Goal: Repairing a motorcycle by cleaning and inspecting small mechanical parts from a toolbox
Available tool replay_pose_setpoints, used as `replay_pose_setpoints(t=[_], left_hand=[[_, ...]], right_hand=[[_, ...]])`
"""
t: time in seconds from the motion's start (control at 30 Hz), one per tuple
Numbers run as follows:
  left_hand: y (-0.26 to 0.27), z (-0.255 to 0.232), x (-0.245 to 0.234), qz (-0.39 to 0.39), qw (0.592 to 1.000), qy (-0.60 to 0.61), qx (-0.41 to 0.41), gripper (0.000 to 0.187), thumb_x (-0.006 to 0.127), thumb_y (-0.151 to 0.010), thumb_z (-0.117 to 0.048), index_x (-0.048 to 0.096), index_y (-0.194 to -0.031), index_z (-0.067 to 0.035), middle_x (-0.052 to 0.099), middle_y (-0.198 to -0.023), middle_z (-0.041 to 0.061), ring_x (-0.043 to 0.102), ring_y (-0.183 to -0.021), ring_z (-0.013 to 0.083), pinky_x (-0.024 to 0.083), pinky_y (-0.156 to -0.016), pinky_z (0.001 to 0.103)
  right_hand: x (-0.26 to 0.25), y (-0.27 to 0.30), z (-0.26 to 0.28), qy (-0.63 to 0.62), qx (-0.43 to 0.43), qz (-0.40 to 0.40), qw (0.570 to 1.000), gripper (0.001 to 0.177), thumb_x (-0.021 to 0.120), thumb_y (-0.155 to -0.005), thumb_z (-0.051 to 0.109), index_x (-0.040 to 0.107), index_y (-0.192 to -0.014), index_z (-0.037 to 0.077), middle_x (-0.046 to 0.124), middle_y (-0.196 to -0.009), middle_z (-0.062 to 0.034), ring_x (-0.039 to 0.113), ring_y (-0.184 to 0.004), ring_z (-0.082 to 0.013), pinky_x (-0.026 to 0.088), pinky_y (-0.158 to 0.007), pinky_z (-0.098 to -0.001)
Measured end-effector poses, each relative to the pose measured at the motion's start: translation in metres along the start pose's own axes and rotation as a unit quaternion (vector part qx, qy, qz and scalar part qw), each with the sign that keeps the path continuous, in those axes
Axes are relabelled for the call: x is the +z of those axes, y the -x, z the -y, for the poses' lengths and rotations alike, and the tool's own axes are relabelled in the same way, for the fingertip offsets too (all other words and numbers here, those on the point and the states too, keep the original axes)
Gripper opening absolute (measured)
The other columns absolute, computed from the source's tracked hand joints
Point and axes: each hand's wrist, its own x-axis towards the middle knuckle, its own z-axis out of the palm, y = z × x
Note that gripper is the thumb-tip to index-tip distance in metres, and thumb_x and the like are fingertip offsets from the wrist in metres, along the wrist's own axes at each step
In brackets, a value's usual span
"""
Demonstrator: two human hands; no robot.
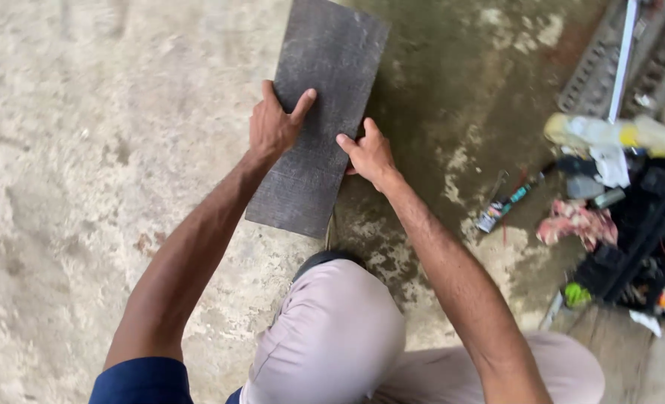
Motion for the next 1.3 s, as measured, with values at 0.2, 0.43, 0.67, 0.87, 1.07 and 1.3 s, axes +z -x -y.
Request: replay_pose_setpoints(t=[0.2, 0.43, 0.67, 0.87, 1.07, 1.3], left_hand=[[0.001, -0.063, 0.076, 0.053, 0.998, 0.008, 0.038, 0.081, 0.057, -0.091, -0.079, 0.039, -0.131, -0.011, 0.068, -0.115, 0.034, 0.066, -0.117, 0.0508, 0.051, -0.103, 0.06], [0.025, -0.115, 0.152, 0.127, 0.988, -0.007, 0.088, 0.081, 0.054, -0.09, -0.08, 0.034, -0.132, -0.014, 0.065, -0.121, 0.03, 0.064, -0.12, 0.0496, 0.051, -0.104, 0.059], [0.022, -0.18, 0.114, 0.047, 0.957, -0.176, 0.225, 0.076, 0.076, -0.093, -0.054, 0.034, -0.143, -0.013, 0.042, -0.133, 0.02, 0.051, -0.12, 0.0455, 0.049, -0.098, 0.059], [0.042, -0.204, 0.094, 0.073, 0.972, -0.187, 0.125, 0.092, 0.073, -0.091, -0.058, 0.024, -0.155, -0.014, 0.036, -0.153, 0.017, 0.049, -0.129, 0.0393, 0.051, -0.098, 0.055], [0.058, -0.142, 0.115, 0.197, 0.975, -0.106, 0.011, 0.118, 0.074, -0.089, -0.056, -0.017, -0.16, -0.031, 0.037, -0.16, 0.024, 0.063, -0.119, 0.0459, 0.058, -0.075, 0.055], [0.019, -0.09, 0.127, 0.155, 0.977, -0.096, 0.112, 0.123, 0.084, -0.088, -0.048, -0.018, -0.157, -0.042, 0.043, -0.162, 0.02, 0.065, -0.113, 0.0491, 0.06, -0.078, 0.053]], right_hand=[[-0.1, 0.01, -0.016, -0.017, -0.006, -0.057, 0.998, 0.07, 0.075, -0.095, 0.025, 0.041, -0.149, -0.003, 0.057, -0.123, -0.0448, 0.07, -0.096, -0.0553, 0.065, -0.055, -0.0554], [-0.185, 0.04, -0.035, -0.01, 0.031, -0.131, 0.991, 0.078, 0.077, -0.094, 0.028, 0.037, -0.156, 0.0, 0.055, -0.134, -0.0404, 0.066, -0.112, -0.0515, 0.068, -0.06, -0.0497], [-0.237, 0.061, -0.025, 0.022, -0.02, -0.121, 0.992, 0.064, 0.073, -0.094, 0.028, 0.048, -0.15, 0.011, 0.069, -0.121, -0.0207, 0.073, -0.098, -0.0343, 0.068, -0.066, -0.044], [-0.278, 0.131, -0.007, 0.053, 0.011, -0.103, 0.993, 0.05, 0.061, -0.101, 0.028, 0.05, -0.148, 0.013, 0.068, -0.124, -0.0119, 0.074, -0.094, -0.0237, 0.067, -0.072, -0.0384], [-0.202, 0.094, -0.045, -0.002, 0.047, 0.005, 0.999, 0.082, 0.061, -0.097, 0.036, 0.011, -0.162, 0.036, 0.044, -0.159, -0.0089, 0.066, -0.121, -0.0347, 0.069, -0.078, -0.0517], [-0.153, 0.067, -0.052, 0.071, 0.026, -0.082, 0.994, 0.108, 0.068, -0.096, 0.005, -0.01, -0.163, 0.038, 0.072, -0.114, -0.0184, 0.067, -0.057, -0.0276, 0.066, -0.046, -0.041]])
